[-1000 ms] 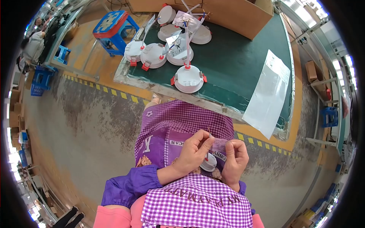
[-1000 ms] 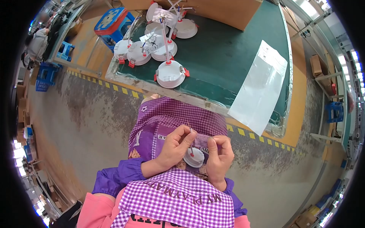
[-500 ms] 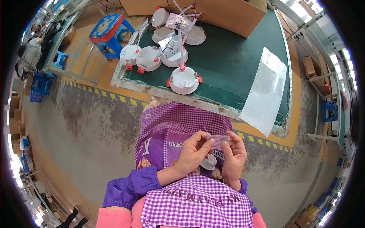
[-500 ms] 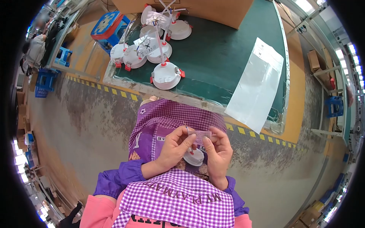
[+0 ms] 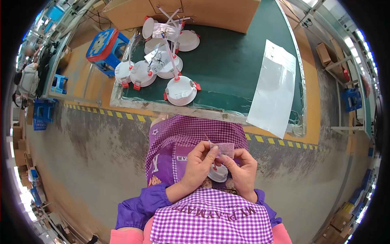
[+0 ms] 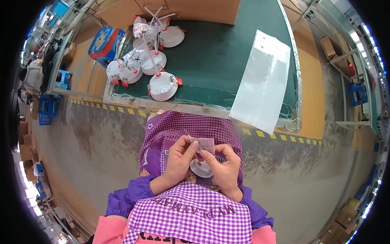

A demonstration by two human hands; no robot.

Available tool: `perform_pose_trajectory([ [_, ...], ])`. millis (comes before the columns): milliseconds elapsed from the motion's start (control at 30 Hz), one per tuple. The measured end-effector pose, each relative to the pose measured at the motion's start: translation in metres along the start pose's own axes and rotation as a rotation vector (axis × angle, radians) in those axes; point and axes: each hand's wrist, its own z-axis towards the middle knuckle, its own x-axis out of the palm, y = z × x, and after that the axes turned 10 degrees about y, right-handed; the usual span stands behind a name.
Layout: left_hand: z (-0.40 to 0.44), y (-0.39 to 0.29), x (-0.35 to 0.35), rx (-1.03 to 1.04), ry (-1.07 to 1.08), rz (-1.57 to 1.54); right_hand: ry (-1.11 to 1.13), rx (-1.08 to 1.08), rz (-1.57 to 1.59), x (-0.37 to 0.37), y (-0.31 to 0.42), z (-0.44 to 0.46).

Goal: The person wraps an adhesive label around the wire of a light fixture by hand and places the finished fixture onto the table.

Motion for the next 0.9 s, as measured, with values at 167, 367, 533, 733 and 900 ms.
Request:
perform_pose_trajectory([
  [167,0.002,0.003,0.000,0.016,-0.050,-0.005,0.036,0.021,0.040,0.005,0.006,0.000],
  [367,0.002,0.002,0.003,-0.032,-0.034,-0.007,-0.021,0.024,0.042,0.001,0.002,0.002],
  [533,0.000,0.004,-0.001,-0.042,0.036,0.098,-0.126,-0.060,-0.130,-0.004,-0.007,0.002],
  [733,-0.002,0.006,-0.002,-0.078,0.022,0.100,-0.126,-0.139,-0.239,-0.005,-0.005,0.003],
  [900,-0.001,0.008,0.000,-0.032,0.012,0.150,-0.121,-0.249,-0.483,0.002,0.013,0.003],
])
